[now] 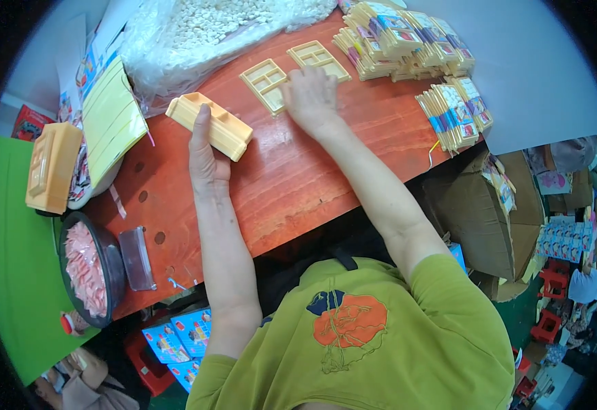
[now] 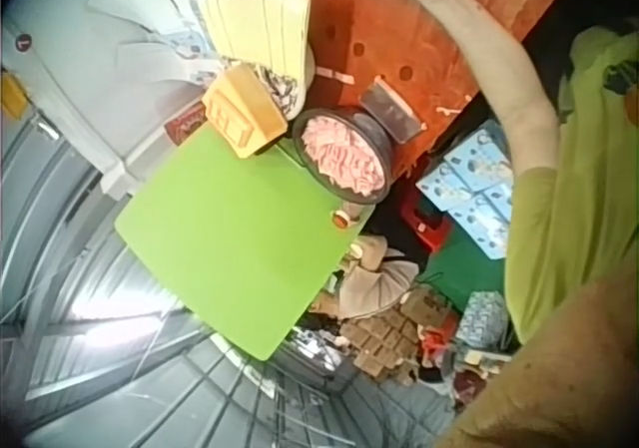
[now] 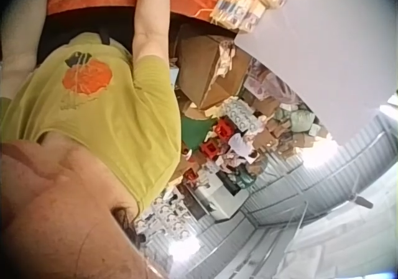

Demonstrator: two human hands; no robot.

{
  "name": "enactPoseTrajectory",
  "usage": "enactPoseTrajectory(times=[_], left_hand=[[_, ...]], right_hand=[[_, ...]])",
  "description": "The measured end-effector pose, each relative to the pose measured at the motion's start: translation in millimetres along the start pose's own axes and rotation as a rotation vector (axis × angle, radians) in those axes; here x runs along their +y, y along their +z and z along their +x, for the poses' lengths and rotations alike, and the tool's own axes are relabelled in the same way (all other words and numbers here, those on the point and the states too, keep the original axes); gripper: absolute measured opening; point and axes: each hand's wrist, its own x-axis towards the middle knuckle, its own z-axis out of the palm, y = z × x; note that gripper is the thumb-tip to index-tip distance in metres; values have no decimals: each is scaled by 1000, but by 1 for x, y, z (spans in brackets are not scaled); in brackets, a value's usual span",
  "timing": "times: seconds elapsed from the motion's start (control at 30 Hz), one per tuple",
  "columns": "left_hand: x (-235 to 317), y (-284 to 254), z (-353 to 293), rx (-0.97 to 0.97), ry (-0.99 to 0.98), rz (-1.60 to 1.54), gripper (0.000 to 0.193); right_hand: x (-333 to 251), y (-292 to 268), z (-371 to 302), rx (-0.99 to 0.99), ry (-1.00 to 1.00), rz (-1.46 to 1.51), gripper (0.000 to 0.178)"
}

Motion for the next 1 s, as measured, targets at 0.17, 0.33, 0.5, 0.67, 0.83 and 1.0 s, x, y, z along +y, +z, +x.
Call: enactPoseTrajectory(times=[0.17,0.33,0.5,0.67,0.83,1.0], left_hand=[[-1,1,-2,-9,-16,-13,58],[1,5,-3,-15,-15,3,53],[3,6,-8,0,-13,24,49],[4,15,-9,-67,61,57,49],[8,8,-7,-43,102,92,49],[16,-1,-2,199,240,54,49]], right_hand=[[3,17,9,-109,50,12,16],[10,9,13,26,-16,-1,14],[-45,-57,-14,-419,75,991,20],[-59,-49,-36,-540,210,1430,23],[-70,-49,-37,-453,231,1340,22],[-81,-44,-14,-459,328,1314,21]])
